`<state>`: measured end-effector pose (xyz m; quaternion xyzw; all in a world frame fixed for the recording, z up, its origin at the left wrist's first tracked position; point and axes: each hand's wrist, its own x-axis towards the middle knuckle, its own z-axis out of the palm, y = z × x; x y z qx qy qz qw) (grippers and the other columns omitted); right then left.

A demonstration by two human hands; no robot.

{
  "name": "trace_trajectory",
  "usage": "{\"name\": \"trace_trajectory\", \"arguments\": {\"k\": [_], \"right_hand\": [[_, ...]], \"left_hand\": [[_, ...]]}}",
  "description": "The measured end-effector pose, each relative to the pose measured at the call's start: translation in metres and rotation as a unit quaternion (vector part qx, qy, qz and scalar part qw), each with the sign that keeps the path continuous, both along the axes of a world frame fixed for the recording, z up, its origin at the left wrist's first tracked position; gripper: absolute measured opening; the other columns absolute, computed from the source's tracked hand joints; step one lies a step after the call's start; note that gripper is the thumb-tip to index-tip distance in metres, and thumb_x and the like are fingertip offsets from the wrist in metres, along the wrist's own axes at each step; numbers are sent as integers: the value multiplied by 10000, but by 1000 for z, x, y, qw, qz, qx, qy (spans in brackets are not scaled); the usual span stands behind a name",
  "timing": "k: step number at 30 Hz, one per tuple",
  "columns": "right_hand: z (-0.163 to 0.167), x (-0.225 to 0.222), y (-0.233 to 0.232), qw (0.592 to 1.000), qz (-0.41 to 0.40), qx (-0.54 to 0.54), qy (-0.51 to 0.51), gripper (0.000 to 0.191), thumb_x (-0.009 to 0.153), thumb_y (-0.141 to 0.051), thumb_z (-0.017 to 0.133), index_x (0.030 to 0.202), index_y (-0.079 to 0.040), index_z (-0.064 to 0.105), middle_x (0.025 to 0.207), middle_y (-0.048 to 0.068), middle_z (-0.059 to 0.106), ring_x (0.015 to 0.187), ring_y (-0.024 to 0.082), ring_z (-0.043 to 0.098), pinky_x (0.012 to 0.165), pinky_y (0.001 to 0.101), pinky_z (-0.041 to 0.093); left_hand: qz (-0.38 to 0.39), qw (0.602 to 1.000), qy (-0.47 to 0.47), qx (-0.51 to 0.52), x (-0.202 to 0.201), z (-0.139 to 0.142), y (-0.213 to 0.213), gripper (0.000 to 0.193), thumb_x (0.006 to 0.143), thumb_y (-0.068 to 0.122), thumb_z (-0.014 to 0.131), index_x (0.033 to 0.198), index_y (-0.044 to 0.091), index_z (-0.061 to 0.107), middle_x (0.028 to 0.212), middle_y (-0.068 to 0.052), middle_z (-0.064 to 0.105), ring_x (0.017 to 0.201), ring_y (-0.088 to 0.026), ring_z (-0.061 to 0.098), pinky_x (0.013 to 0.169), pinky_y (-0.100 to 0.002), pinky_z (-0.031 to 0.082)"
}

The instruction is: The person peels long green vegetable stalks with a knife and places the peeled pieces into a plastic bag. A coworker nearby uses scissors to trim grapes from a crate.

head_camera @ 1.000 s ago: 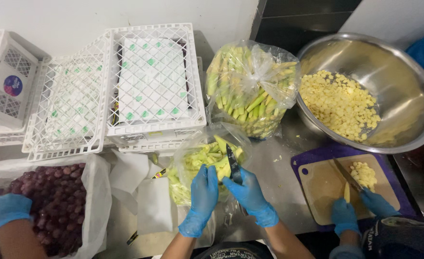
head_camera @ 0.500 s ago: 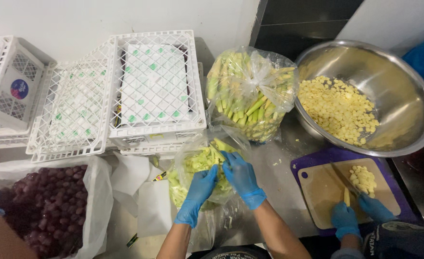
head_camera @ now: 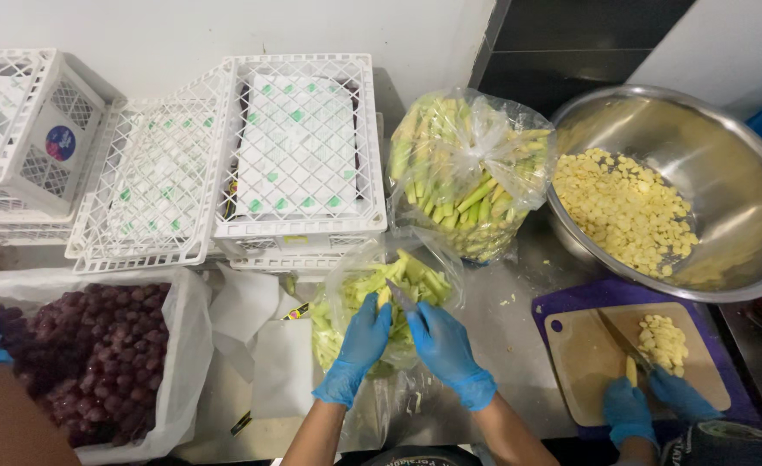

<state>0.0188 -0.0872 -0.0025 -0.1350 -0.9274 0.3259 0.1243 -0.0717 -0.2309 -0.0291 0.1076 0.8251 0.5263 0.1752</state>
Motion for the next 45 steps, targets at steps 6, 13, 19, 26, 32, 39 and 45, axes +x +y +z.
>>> {"name": "trace_trajectory", "arguments": {"k": [6,13,19,26,32,39,45], "right_hand": [[16,19,1,995,48,89,26,248,969,-234,572,1180,-116,628,973,140,719,720,381,686,599,473,543],[26,19,-6,991,20,133,-13,266,980,-248,571,1220,-156,637,928,101,733,724,340,710,594,447,559],[16,25,-3,994,31,109,5,256,974,-242,572,1201,-145,640,983,105,743,738,343,714,602,443,564],[-15,17,1,997,37,64,-35,231,997,-238,540,1168,-120,641,1010,139,732,796,392,697,672,489,556],[-27,-1,1,978,-34,-154,-136,276,1018,-311,627,1056,-38,649,819,176,702,762,307,654,686,433,519],[-27,-11,-13,888,-80,-452,-24,220,888,-178,745,995,3,683,789,16,682,698,106,591,642,279,489],[-15,-16,23,940,-106,-321,53,307,840,-133,775,1122,-33,706,864,-17,686,754,53,583,688,219,507]], "left_hand": [[-15,996,79,-41,7,12,-8,603,926,446,634,1344,18,561,1066,-261,705,994,-419,684,856,-479,522],[53,982,173,-46,12,9,-1,508,882,489,708,1140,52,689,868,-194,733,792,-374,716,686,-455,548],[58,995,80,-29,9,7,2,488,840,503,744,1036,59,692,783,-167,719,729,-337,711,666,-430,541],[49,998,36,-29,3,11,10,462,840,468,731,1044,55,699,857,-137,740,739,-289,703,695,-403,535],[106,957,-202,178,-13,12,19,508,1082,456,565,943,-2,735,740,-53,602,666,-178,519,616,-350,428],[165,767,-357,506,-33,12,40,278,896,111,521,1145,65,637,840,-94,602,732,-221,581,696,-363,518],[120,966,186,134,-32,26,24,473,874,72,589,1347,80,596,1276,-201,662,1097,-292,627,953,-394,502]]}}
